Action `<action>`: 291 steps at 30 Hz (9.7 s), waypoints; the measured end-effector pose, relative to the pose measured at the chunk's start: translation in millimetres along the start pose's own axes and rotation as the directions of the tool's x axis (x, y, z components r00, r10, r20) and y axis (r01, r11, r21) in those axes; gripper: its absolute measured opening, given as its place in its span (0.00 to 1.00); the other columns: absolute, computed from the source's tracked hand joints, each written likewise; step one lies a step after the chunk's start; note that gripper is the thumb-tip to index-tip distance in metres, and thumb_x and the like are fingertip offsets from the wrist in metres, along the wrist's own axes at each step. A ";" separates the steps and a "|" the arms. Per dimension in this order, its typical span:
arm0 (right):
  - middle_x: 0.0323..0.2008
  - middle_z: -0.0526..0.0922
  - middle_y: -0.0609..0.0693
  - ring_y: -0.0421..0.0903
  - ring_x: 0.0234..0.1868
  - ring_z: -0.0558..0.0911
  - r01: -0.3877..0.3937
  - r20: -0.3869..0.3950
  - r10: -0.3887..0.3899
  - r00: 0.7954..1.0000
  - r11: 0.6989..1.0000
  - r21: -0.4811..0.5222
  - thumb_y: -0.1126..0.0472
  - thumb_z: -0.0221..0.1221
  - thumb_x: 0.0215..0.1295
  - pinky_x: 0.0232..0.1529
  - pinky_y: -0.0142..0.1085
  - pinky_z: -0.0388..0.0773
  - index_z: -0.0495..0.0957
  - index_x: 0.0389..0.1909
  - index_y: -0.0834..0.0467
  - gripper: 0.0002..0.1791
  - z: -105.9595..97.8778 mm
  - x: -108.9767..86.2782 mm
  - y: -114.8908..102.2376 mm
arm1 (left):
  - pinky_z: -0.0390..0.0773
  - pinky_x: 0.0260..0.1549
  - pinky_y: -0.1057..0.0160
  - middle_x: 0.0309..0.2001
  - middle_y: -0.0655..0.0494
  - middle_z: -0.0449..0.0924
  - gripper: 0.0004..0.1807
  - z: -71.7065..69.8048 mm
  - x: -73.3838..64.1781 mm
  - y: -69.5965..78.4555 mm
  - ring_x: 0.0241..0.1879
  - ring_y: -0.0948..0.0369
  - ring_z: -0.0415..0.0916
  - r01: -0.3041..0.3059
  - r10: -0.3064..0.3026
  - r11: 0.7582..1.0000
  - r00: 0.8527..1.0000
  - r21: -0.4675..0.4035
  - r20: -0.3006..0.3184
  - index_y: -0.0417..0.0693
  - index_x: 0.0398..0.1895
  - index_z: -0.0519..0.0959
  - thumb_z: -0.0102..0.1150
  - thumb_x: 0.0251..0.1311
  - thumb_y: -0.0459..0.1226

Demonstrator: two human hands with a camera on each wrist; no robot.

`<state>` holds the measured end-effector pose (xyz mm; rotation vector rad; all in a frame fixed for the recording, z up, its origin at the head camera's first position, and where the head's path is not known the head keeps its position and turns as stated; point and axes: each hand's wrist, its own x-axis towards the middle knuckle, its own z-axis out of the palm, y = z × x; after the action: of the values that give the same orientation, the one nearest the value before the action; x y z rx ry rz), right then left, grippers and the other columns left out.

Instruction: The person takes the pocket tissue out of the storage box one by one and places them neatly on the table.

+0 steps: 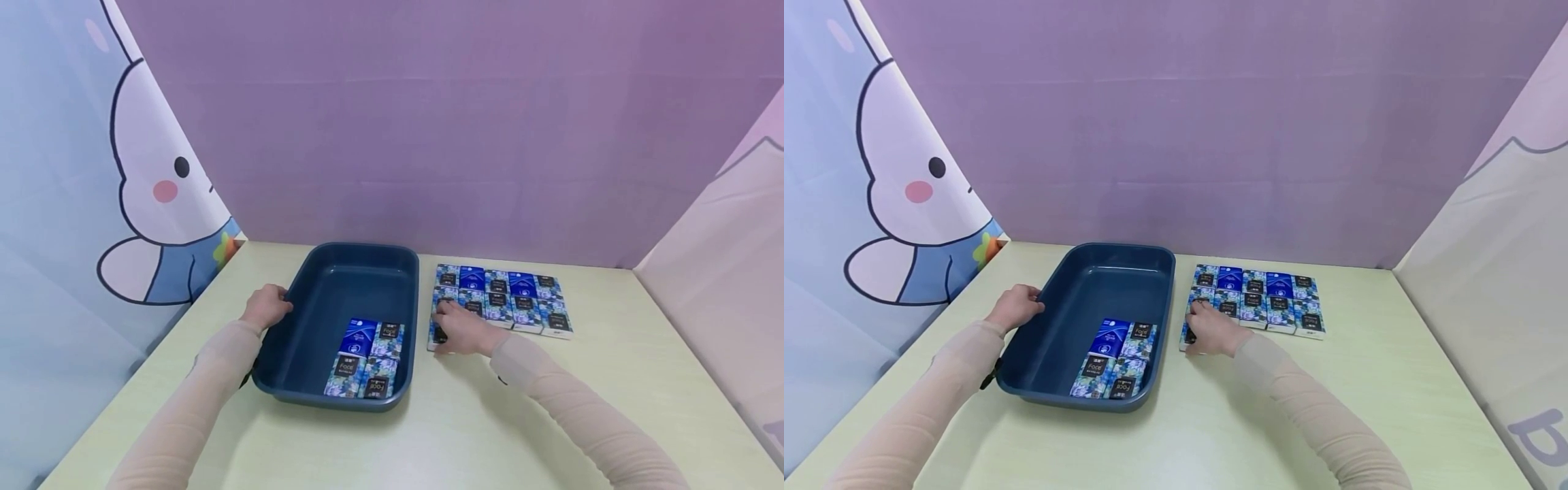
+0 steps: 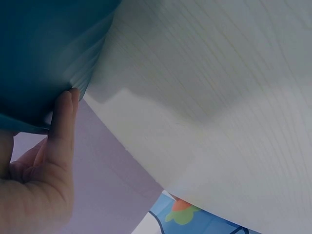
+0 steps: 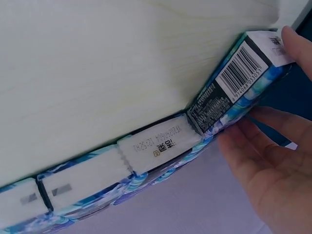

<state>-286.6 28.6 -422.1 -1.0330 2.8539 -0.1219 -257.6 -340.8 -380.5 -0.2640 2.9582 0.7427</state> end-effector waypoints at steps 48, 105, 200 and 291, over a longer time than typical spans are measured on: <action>0.58 0.73 0.56 0.51 0.58 0.72 0.155 0.072 -0.152 0.986 0.987 -0.032 0.48 0.61 0.56 0.59 0.41 0.69 0.69 0.59 0.62 0.32 -51.1 25.7 -79.8 | 0.74 0.45 0.48 0.52 0.31 0.73 0.23 -0.6 -3.8 4.8 0.49 0.41 0.73 -0.024 0.024 0.999 1.000 0.029 -0.017 0.27 0.55 0.69 0.48 0.58 0.33; 0.56 0.74 0.53 0.49 0.58 0.71 0.048 0.181 -0.026 0.983 0.992 -0.118 0.45 0.65 0.50 0.59 0.40 0.68 0.68 0.61 0.59 0.38 -19.2 48.3 -92.9 | 0.74 0.47 0.47 0.52 0.28 0.71 0.25 -18.8 -0.9 -1.3 0.49 0.41 0.73 -0.083 0.083 0.997 0.986 -0.005 0.141 0.23 0.55 0.66 0.51 0.58 0.34; 0.63 0.64 0.63 0.61 0.64 0.62 -0.071 0.071 0.067 0.995 0.996 0.056 0.52 0.69 0.45 0.63 0.50 0.61 0.61 0.64 0.66 0.46 -61.7 -32.3 0.6 | 0.72 0.48 0.46 0.52 0.28 0.70 0.23 -12.6 -3.2 -2.0 0.50 0.40 0.71 -0.042 0.044 0.999 0.995 -0.024 0.093 0.25 0.55 0.68 0.48 0.58 0.33; 0.55 0.73 0.63 0.59 0.55 0.72 -0.013 -0.022 0.015 1.000 0.995 0.100 0.58 0.68 0.47 0.55 0.48 0.71 0.74 0.52 0.68 0.31 -7.7 -45.0 31.8 | 0.72 0.49 0.45 0.55 0.28 0.68 0.24 -6.0 -2.4 -1.5 0.51 0.40 0.72 0.008 -0.004 0.999 0.997 -0.052 0.073 0.25 0.58 0.65 0.45 0.60 0.33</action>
<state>-273.3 82.1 -414.9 -0.9986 2.8417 -0.2743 -255.2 -344.6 -375.6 -0.2444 2.8716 0.8121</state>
